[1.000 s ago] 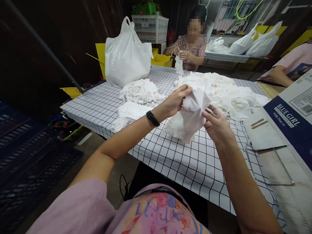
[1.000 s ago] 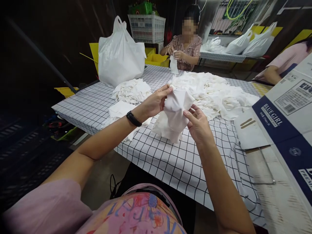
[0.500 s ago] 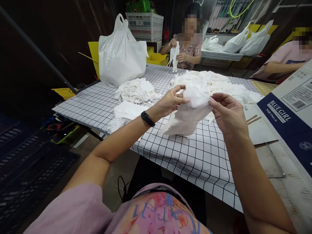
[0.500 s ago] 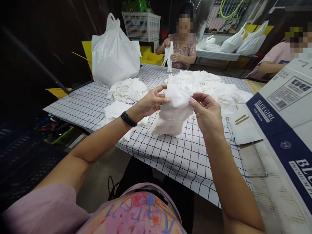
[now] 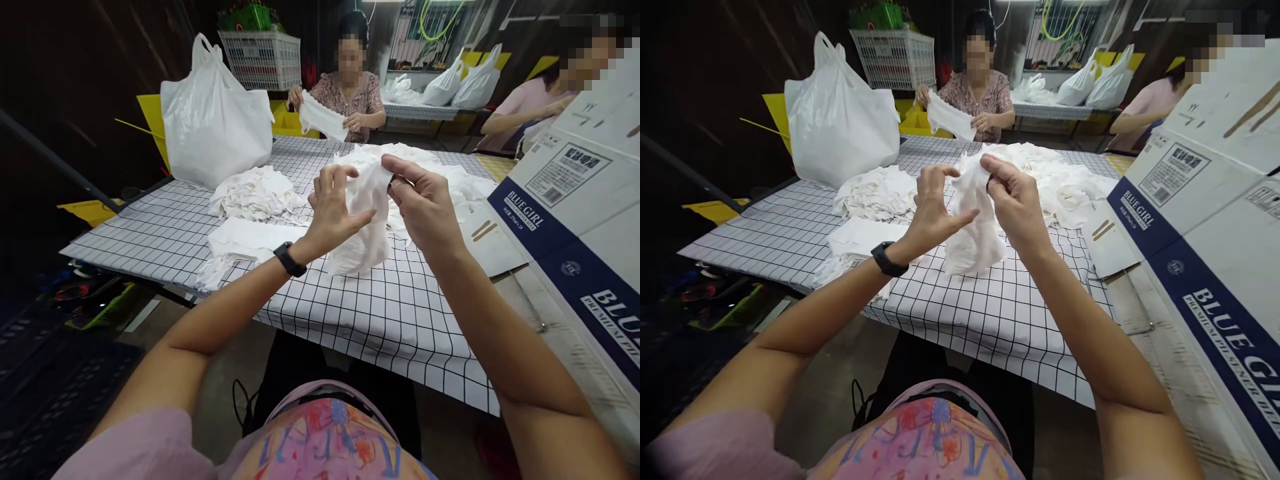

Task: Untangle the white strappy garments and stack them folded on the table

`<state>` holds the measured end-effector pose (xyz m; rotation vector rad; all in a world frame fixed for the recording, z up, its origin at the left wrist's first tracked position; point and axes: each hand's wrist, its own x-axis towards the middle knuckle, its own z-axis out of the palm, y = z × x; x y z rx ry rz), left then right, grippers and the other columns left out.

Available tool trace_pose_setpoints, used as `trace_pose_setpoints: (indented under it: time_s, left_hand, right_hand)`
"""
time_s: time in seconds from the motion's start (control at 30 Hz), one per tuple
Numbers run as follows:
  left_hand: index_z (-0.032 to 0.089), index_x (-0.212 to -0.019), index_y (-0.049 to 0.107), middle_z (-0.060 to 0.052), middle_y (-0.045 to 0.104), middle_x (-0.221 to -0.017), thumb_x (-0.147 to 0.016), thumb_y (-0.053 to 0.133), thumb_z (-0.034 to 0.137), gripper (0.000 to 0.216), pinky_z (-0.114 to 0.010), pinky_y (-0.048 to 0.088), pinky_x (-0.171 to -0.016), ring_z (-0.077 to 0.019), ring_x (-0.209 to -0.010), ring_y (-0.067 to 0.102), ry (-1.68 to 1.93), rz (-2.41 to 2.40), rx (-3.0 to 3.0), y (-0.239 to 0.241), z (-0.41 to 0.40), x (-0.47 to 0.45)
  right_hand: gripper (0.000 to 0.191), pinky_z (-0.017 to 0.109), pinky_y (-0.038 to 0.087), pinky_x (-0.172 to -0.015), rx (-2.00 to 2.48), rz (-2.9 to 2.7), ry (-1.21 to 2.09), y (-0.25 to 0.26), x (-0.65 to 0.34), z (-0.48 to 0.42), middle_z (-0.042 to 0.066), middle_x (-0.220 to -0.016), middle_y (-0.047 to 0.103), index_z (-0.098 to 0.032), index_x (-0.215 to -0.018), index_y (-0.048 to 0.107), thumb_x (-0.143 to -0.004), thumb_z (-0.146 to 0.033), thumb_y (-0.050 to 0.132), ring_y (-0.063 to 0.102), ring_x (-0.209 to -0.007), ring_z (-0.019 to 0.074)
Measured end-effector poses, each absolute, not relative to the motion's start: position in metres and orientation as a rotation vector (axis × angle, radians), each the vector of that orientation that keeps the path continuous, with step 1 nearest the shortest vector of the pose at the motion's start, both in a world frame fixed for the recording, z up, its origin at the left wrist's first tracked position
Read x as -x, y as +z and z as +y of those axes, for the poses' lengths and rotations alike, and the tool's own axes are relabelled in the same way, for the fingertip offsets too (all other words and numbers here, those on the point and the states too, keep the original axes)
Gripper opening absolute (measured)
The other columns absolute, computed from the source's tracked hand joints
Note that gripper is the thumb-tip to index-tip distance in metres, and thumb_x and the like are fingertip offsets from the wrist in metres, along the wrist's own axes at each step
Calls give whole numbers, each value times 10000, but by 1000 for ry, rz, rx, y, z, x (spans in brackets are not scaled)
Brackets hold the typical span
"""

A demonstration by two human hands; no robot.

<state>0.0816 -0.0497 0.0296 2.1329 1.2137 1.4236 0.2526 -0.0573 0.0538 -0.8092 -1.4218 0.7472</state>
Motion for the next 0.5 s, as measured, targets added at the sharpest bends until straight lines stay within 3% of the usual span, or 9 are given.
trace_pose_setpoints:
  time_s: [0.13, 0.23, 0.37, 0.5]
  left_hand:
    - [231, -1132, 590, -134, 445, -1349, -801, 775, 660, 573, -484, 361, -1022, -396, -1317, 376, 1384, 1342, -2320, 35, -53, -95]
    - [226, -1088, 609, -132, 475, -1287, -817, 753, 671, 541, -489, 355, -1016, -401, -1282, 382, 1383, 1347, -2333, 38, -49, -101]
    - [239, -1026, 600, -106, 520, -1191, -832, 797, 495, 376, -483, 372, -1005, -385, -1244, 405, 1401, 1357, -2261, 38, -47, -102]
    - [228, -911, 594, -82, 547, -1098, -846, 722, 277, 152, -470, 395, -994, -337, -1170, 467, 1404, 1321, -2196, 35, -44, -94]
  right_hand:
    - [301, 520, 407, -1220, 783, -1540, 655, 62, -248, -63, -15, -1319, 702, -307, -1088, 785, -844, -147, 710, 518, -1431, 253]
    - [346, 529, 390, -1229, 778, -1553, 642, 66, -247, -67, -17, -1314, 707, -305, -1100, 778, -827, -102, 716, 518, -1433, 257]
    - [329, 535, 430, -1205, 794, -1530, 624, 69, -248, -71, -24, -1333, 700, -320, -1103, 768, -827, -142, 742, 491, -1459, 272]
    - [305, 542, 438, -1201, 800, -1605, 542, 69, -252, -72, -26, -1397, 672, -336, -1135, 770, -838, -262, 771, 453, -1489, 296]
